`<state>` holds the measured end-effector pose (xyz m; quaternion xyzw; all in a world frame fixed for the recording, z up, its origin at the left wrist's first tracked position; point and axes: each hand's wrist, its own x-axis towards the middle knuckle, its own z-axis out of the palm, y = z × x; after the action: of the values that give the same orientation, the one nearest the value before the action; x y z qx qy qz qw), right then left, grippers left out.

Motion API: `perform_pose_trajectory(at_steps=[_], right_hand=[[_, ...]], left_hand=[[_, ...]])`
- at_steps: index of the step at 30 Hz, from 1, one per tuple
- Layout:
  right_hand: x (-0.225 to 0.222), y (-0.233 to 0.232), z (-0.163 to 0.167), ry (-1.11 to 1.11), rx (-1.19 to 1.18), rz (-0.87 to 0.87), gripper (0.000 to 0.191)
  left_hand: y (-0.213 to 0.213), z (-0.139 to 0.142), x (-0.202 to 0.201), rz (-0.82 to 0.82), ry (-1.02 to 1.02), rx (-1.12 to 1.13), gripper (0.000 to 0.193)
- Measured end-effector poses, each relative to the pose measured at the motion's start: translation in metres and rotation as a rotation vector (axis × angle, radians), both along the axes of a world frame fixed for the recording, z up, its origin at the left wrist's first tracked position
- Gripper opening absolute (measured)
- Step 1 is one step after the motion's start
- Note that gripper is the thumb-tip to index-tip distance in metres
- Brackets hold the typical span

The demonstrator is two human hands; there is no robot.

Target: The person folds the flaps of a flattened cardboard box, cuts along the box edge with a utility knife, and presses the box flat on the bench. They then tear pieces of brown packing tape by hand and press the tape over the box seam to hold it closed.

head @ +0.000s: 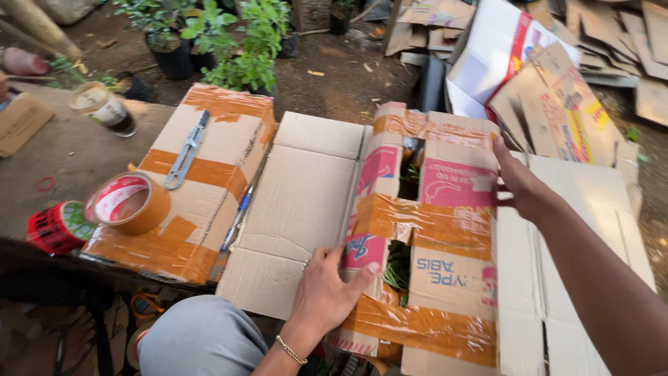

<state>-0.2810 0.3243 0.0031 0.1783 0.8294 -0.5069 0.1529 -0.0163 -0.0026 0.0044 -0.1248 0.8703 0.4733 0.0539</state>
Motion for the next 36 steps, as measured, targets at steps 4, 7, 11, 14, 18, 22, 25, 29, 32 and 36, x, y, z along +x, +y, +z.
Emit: perform_pose_trajectory(at_steps=[4, 7, 11, 14, 18, 22, 25, 29, 32, 36], right_hand=[[0.051, 0.001, -0.034, 0.255, -0.416, 0.029, 0.082], [0.086, -0.018, -0.052, 0.506, -0.342, 0.138, 0.083], [0.119, -0.023, -0.045, 0.44, -0.308, 0.172, 0.085], [0.148, -0.028, -0.037, 0.352, -0.443, 0.122, 0.083], [0.175, -0.035, -0.03, 0.38, -0.591, 0.104, 0.082], [0.18, -0.04, -0.026, 0.364, -0.677, 0.069, 0.08], [0.181, -0.041, -0.027, 0.412, -0.769, 0.101, 0.078], [0.18, -0.041, -0.03, 0.395, -0.754, 0.074, 0.073], [0.174, -0.041, -0.033, 0.393, -0.746, 0.08, 0.073], [0.163, -0.041, -0.041, 0.394, -0.667, -0.009, 0.067]], left_hand=[[0.0, -0.027, -0.009, -0.152, 0.381, 0.211, 0.075], [-0.003, -0.048, -0.017, -0.255, 0.433, 0.407, 0.072], [-0.011, -0.067, -0.027, -0.305, 0.439, 0.534, 0.076], [-0.016, -0.075, -0.043, -0.28, 0.316, 0.769, 0.081], [-0.015, -0.083, -0.071, -0.143, 0.2, 0.7, 0.083], [-0.016, -0.09, -0.075, -0.183, 0.213, 0.834, 0.087], [-0.018, -0.093, -0.069, -0.163, 0.226, 0.928, 0.086], [-0.018, -0.095, -0.072, -0.164, 0.214, 0.995, 0.085], [-0.02, -0.096, -0.076, -0.169, 0.232, 1.017, 0.084], [-0.021, -0.099, -0.083, -0.148, 0.244, 0.963, 0.081]])
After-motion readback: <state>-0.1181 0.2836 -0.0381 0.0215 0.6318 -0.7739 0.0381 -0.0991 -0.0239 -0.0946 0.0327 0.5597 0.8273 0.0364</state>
